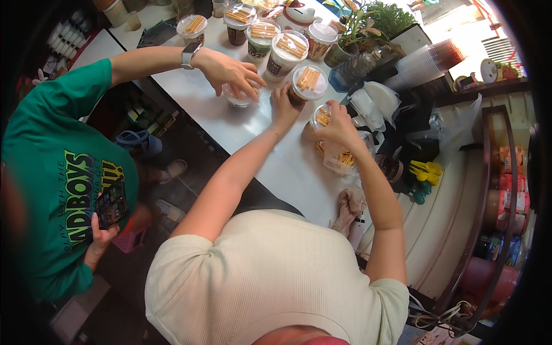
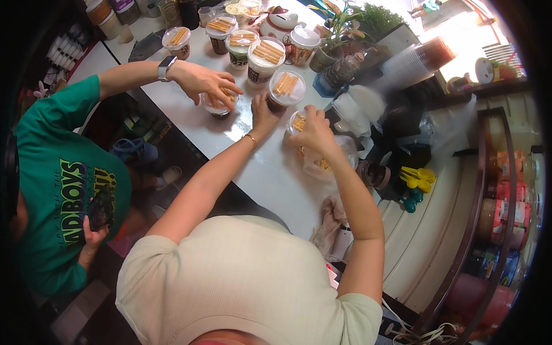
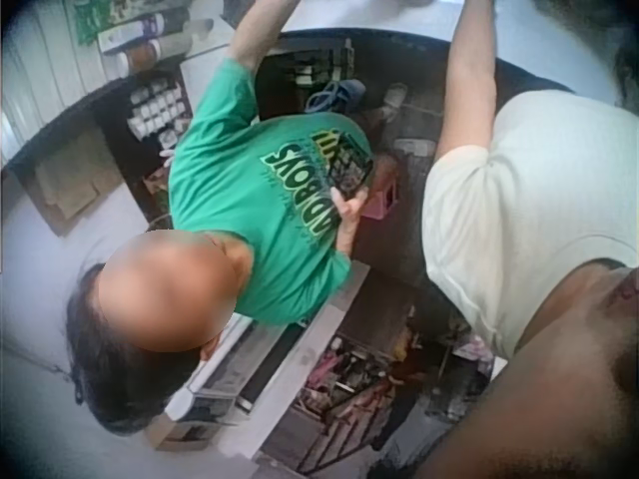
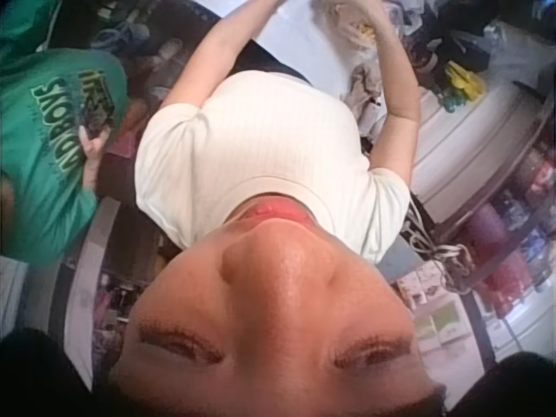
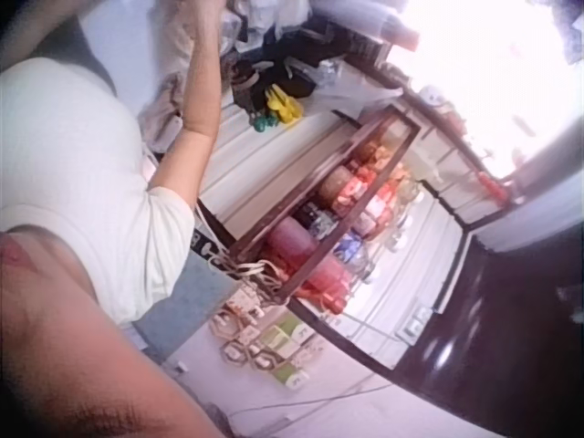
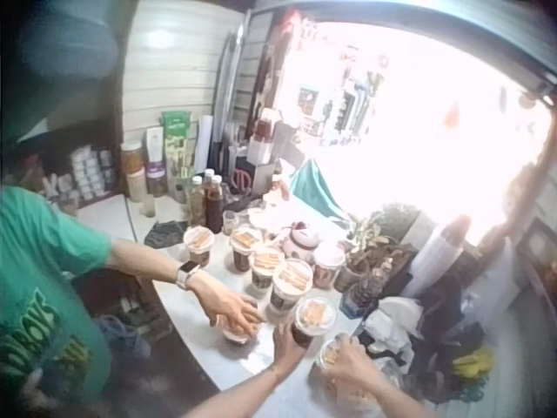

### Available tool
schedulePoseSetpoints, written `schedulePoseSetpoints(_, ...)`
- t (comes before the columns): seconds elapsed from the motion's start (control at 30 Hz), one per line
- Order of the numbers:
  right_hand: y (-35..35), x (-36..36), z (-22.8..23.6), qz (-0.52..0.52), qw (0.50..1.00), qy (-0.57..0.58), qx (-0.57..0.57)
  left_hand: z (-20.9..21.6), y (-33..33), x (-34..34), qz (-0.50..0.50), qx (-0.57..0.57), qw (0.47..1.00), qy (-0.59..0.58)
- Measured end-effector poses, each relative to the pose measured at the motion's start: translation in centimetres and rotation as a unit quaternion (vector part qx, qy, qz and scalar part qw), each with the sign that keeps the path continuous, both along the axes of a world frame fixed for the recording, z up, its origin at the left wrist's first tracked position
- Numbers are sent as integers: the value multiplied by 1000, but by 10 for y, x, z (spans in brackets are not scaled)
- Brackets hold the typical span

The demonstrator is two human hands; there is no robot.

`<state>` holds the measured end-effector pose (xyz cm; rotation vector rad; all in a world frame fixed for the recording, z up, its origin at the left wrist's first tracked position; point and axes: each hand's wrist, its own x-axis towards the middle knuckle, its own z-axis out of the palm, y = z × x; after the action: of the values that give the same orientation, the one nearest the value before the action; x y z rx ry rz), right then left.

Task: The person places a smartphone on a counter, then moves to a sink to rinse a plastic lid and dry it with a cloth. They return to the counter and repeatedly place small stick-shaped snacks into clear plastic cups, then seal each cup with a lid. A second person in a green shirt is present at the counter, also handling cups and using a phone.

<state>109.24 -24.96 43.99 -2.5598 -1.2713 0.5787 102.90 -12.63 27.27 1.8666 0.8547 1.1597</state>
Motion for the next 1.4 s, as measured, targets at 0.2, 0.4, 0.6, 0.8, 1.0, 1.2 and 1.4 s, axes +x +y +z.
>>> schedulePoseSetpoints(0.2,5,-10,-22,-22,999,-22,24,2,6,-7,-80,-76,994,-4)
schedulePoseSetpoints(0.4,10,-12,-27,-5,998,-26,50,-18,38,-20,-214,-146,964,-63)
schedulePoseSetpoints(0.6,19,18,0,65,992,-60,88,-16,22,-18,-143,-31,989,-28)
schedulePoseSetpoints(0.8,78,52,7,227,963,-114,92,2,13,-6,-186,-143,969,-70)
schedulePoseSetpoints(1.0,107,47,28,153,974,-161,-53,-8,11,-18,-186,-167,965,-75)
schedulePoseSetpoints(1.2,114,34,29,62,979,-166,-101,19,-42,-92,-145,-268,952,-27)
schedulePoseSetpoints(1.4,109,31,27,74,978,-187,-51,19,-63,-147,-31,-295,954,-37)
